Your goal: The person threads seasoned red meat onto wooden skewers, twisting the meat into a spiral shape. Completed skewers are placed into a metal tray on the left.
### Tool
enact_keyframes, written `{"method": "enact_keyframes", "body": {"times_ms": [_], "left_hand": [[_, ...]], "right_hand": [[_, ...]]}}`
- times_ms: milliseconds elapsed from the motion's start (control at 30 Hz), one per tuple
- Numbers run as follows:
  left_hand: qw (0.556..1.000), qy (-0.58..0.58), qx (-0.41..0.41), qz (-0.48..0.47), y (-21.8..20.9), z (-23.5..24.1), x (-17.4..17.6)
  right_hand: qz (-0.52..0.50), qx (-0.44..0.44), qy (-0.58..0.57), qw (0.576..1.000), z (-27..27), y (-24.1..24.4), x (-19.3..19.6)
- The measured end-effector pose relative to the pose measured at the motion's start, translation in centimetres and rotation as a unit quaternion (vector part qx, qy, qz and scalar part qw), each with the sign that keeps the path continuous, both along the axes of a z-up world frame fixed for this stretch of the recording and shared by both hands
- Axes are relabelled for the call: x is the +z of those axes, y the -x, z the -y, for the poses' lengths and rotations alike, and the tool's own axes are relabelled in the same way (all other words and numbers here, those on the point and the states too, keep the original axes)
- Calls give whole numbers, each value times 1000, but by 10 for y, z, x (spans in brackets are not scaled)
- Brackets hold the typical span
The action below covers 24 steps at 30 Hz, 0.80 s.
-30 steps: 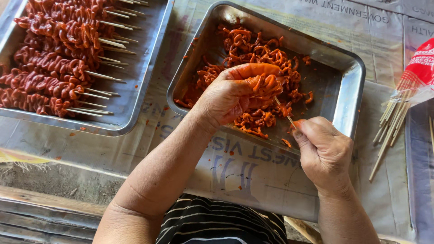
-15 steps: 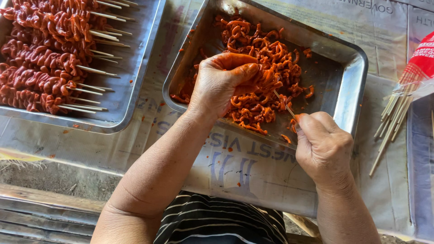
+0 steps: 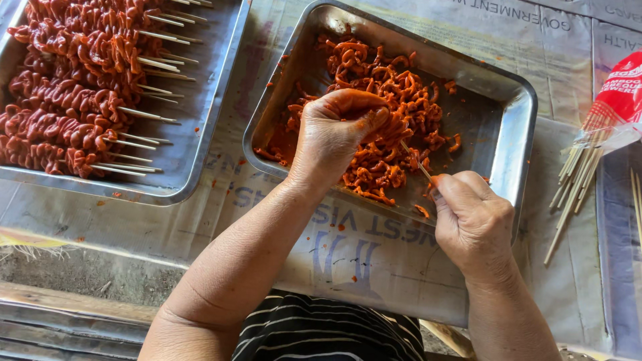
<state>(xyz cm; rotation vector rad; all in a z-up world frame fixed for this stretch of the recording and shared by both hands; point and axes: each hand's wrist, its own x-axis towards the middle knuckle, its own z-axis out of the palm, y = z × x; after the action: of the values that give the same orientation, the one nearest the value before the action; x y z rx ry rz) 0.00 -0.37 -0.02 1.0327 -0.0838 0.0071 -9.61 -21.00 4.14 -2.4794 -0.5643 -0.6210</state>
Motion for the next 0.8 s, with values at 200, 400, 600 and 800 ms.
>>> {"method": "enact_keyframes", "body": {"times_ms": [200, 400, 600, 800], "left_hand": [[996, 73, -44, -23, -2, -2, -1], [985, 130, -88, -77, -1, -4, 3], [969, 184, -109, -122, 2, 7, 7], [959, 223, -126, -123, 6, 8, 3]], "right_hand": [[-30, 7, -21, 999, 2, -1, 0], [-35, 13, -65, 997, -3, 0, -1], [11, 0, -21, 1000, -9, -1, -1], [18, -4, -15, 1000, -12, 2, -4]]}}
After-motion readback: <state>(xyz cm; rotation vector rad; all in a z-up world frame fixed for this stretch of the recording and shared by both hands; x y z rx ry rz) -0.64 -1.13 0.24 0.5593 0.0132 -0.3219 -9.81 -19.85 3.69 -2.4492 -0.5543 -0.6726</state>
